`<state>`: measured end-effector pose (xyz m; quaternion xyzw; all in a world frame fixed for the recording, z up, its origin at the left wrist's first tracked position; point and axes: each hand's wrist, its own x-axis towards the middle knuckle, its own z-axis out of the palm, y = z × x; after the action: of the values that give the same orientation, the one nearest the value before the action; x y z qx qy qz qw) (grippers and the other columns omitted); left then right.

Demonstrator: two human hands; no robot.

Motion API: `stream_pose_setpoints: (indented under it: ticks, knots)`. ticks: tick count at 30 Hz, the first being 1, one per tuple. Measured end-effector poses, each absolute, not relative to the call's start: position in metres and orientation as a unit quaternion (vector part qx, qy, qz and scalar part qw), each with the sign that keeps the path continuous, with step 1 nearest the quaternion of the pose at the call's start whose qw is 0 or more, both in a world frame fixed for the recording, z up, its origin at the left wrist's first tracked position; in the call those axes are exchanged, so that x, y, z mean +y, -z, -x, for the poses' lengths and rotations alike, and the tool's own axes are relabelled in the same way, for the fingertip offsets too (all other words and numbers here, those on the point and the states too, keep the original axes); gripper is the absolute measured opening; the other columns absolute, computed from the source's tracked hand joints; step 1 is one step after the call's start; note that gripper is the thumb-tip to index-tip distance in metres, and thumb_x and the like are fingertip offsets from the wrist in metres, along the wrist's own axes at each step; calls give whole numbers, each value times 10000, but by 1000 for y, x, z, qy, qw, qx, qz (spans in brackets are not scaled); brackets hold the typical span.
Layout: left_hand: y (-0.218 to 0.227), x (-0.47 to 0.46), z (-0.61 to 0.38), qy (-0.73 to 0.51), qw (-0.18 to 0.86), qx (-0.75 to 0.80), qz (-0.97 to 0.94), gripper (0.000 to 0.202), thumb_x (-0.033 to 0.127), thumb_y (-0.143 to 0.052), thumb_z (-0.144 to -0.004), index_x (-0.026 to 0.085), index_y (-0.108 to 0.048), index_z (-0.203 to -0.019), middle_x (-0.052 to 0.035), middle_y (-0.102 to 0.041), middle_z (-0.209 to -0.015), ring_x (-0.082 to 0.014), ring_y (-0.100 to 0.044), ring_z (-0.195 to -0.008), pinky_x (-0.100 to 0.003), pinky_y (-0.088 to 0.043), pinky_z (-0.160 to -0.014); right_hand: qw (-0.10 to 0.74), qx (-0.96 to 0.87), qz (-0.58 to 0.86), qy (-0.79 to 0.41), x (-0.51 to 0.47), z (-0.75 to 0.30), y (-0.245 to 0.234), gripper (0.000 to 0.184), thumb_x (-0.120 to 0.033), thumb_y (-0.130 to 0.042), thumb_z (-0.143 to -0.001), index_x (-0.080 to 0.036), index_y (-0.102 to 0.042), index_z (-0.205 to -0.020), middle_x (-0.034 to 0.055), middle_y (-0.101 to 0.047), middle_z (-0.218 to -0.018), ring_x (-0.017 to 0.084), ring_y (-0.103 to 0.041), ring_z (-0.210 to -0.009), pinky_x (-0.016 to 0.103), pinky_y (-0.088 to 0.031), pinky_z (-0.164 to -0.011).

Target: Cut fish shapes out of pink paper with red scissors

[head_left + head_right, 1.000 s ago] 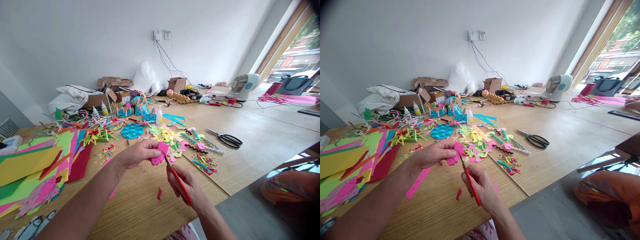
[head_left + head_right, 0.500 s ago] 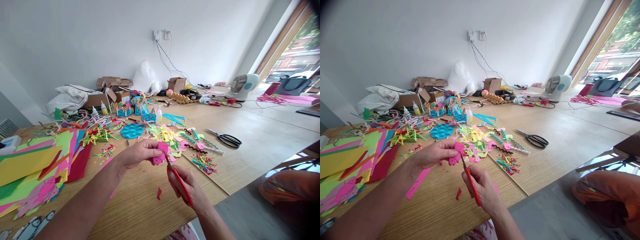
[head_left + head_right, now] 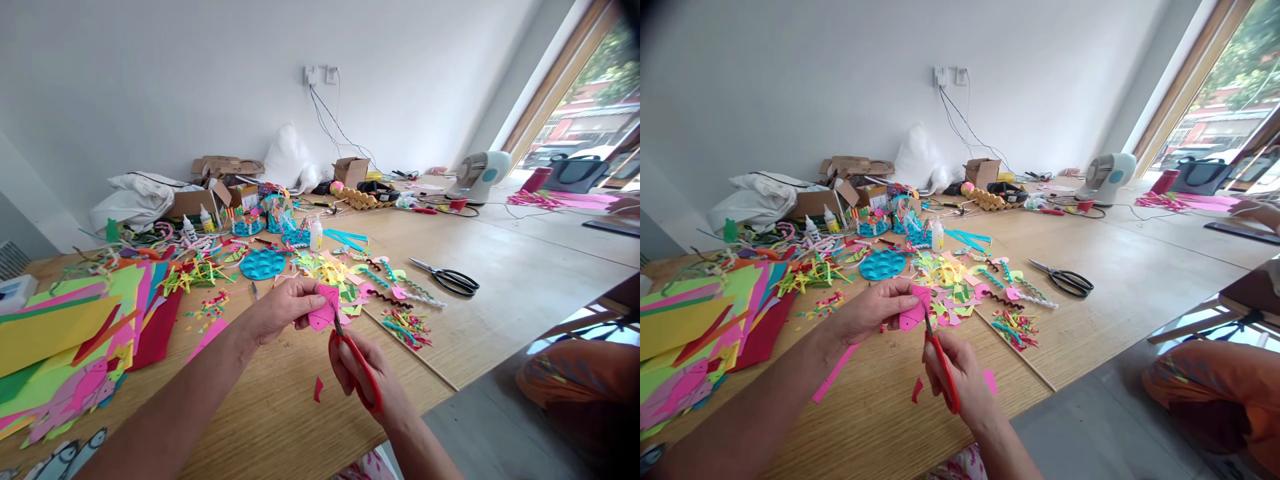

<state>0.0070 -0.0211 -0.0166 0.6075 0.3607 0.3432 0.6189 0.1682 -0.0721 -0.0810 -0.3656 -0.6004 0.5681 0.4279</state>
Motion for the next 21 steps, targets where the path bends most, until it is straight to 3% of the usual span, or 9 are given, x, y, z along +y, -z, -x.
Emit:
stream_pose_setpoints:
  ticks: [8,21]
  knots:
    - [13,-28,-17,-374,589,380,-607,211,340,-582,-726,138,-543,-680,49,-478,-501,-38,-358,-412,-155,-243,-374,479,-558,320,-597,-71,-162,89,379,-519,-493,-831,-172,-483,-678,-76,-410,-426,63,-322,-357,204,-217,-385]
    - [13,-27,-17,-360,588,387,-612,227,357,-578,-732,136,-548,-691,44,-477,-511,-40,-350,-415,-163,-232,-380,458,-588,362,-560,-70,-166,79,455,-584,-481,-802,-205,-404,-562,-71,-378,-394,69,-298,-353,200,-216,-359]
